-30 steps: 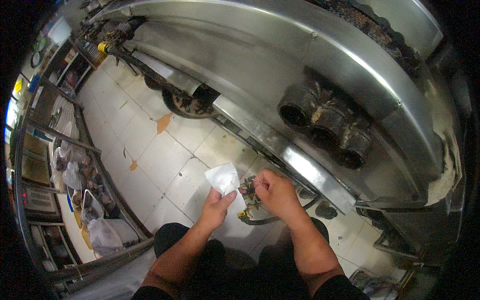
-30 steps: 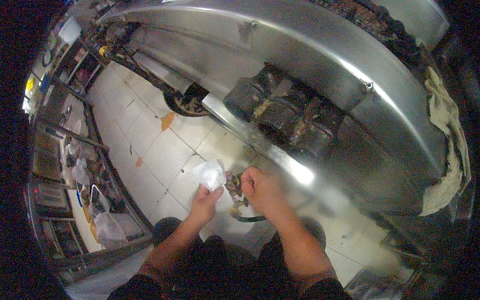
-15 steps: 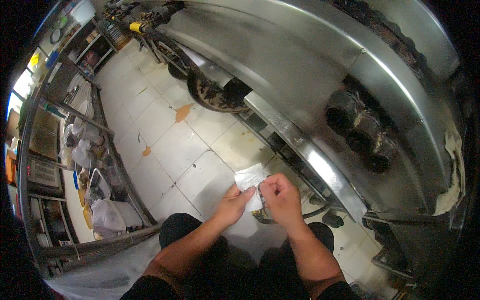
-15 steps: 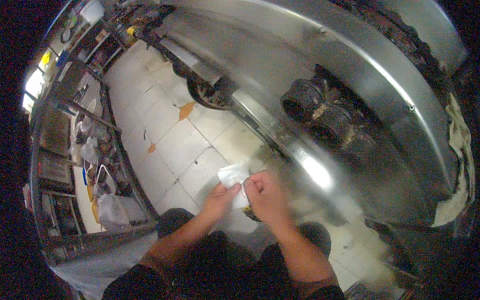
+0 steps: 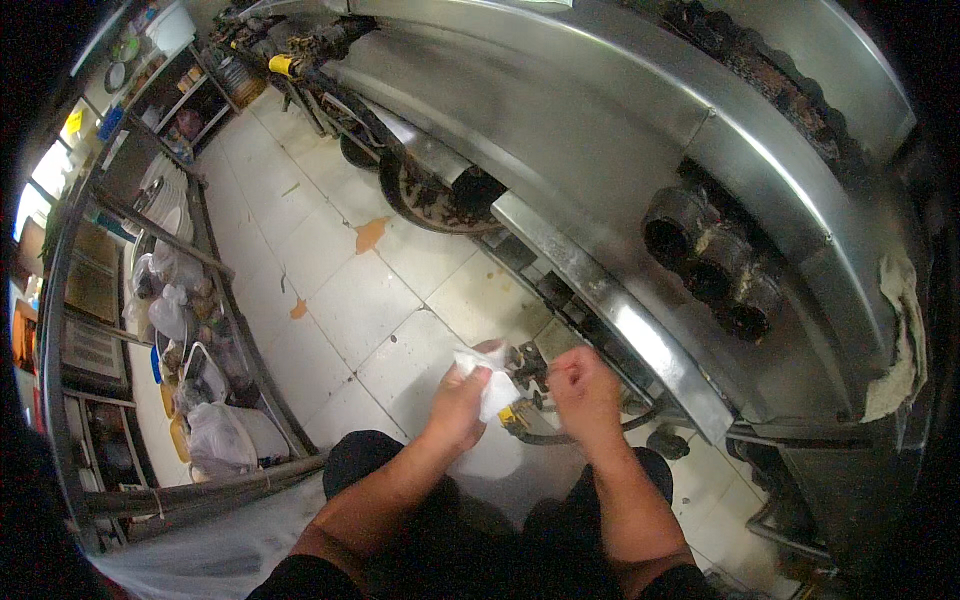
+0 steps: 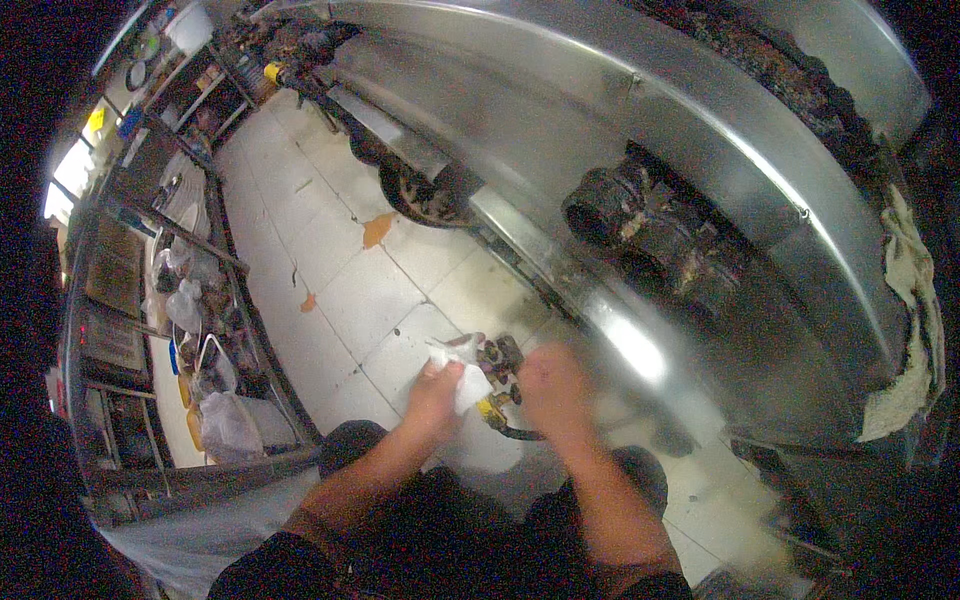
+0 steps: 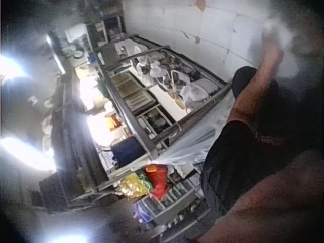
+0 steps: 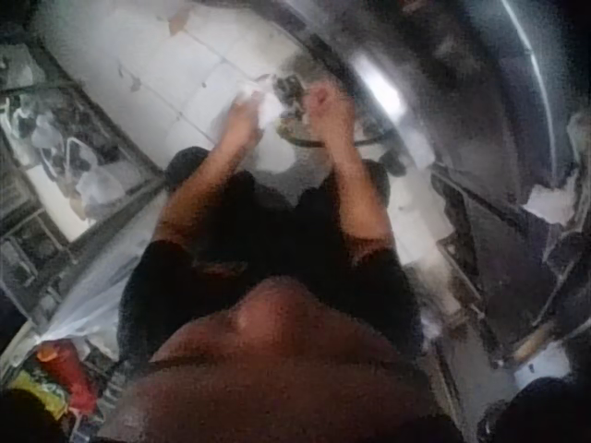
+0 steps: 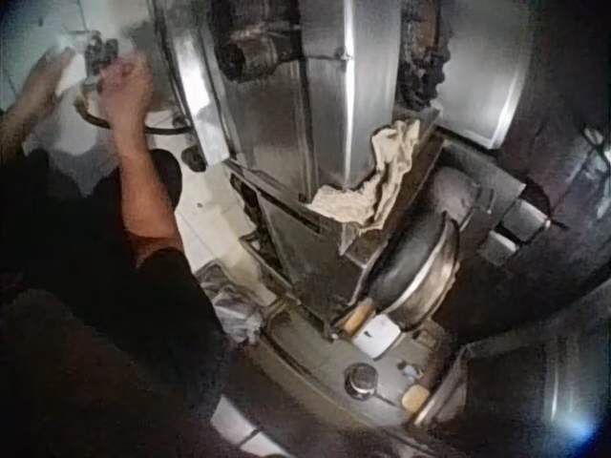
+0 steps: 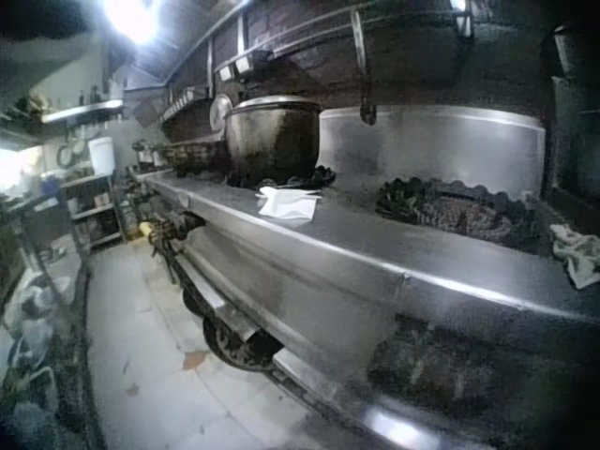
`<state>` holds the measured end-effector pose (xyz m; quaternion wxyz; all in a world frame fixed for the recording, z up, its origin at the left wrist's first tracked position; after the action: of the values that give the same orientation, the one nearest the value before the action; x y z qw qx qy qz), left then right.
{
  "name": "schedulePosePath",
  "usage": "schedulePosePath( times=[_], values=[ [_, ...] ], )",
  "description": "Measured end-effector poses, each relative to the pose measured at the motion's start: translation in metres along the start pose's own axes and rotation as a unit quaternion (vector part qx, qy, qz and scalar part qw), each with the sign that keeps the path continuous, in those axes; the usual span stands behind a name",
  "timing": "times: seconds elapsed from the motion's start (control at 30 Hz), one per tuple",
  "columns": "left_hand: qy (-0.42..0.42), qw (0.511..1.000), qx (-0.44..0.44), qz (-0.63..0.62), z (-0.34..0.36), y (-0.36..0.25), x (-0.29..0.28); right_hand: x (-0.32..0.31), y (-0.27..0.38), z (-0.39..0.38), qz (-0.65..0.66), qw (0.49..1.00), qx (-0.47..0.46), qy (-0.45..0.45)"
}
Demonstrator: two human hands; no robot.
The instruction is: The person cleans a brass stove valve with a cloth and manipulates its internal components by hand while crouched in a kitchen.
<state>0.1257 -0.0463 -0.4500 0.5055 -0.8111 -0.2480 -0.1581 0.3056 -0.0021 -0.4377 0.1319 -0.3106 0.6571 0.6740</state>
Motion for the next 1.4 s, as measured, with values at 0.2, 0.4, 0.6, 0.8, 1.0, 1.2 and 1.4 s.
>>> schedulePosePath(
  times=[0.2, 0.4, 0.6, 0.8, 1.0, 1.2, 1.4],
  values=[
    [0.006, 0.992, 0.050, -0.117, 0.018, -0.010, -0.018, -0.034, -0.008, 0.005, -0.022, 0.993, 0.042, -0.104],
    [0.086, 0.991, 0.023, -0.102, 0.010, -0.014, -0.009, -0.034, 0.006, 0.000, -0.023, 0.993, 0.018, -0.118],
    [0.117, 0.989, 0.010, -0.088, 0.005, -0.010, -0.006, -0.039, 0.024, -0.003, -0.015, 0.991, -0.010, -0.131],
    [0.110, 0.990, 0.013, -0.083, 0.005, -0.010, -0.006, -0.039, 0.027, -0.005, 0.012, 0.996, 0.001, -0.092],
    [0.095, 0.992, 0.011, -0.077, 0.004, -0.008, -0.006, -0.023, 0.037, -0.009, 0.146, 0.985, -0.057, 0.070],
    [0.045, 0.995, -0.001, -0.089, 0.007, -0.005, 0.007, -0.035, 0.033, -0.009, 0.120, 0.976, -0.081, 0.163],
    [0.072, 0.992, 0.027, -0.103, 0.006, -0.010, 0.000, -0.077, -0.008, 0.014, -0.031, 0.986, -0.126, 0.101]
  ],
)
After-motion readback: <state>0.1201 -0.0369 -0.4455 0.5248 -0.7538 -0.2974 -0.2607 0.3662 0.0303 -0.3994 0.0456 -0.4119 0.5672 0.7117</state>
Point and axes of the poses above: each hand's wrist, its own z-axis towards the middle knuckle, its own x-axis out of the palm, y = z × x, the point moved 1 cm from there along z, towards the middle knuckle, and after that the axes turned 10 degrees about y, right-handed, at the moved point
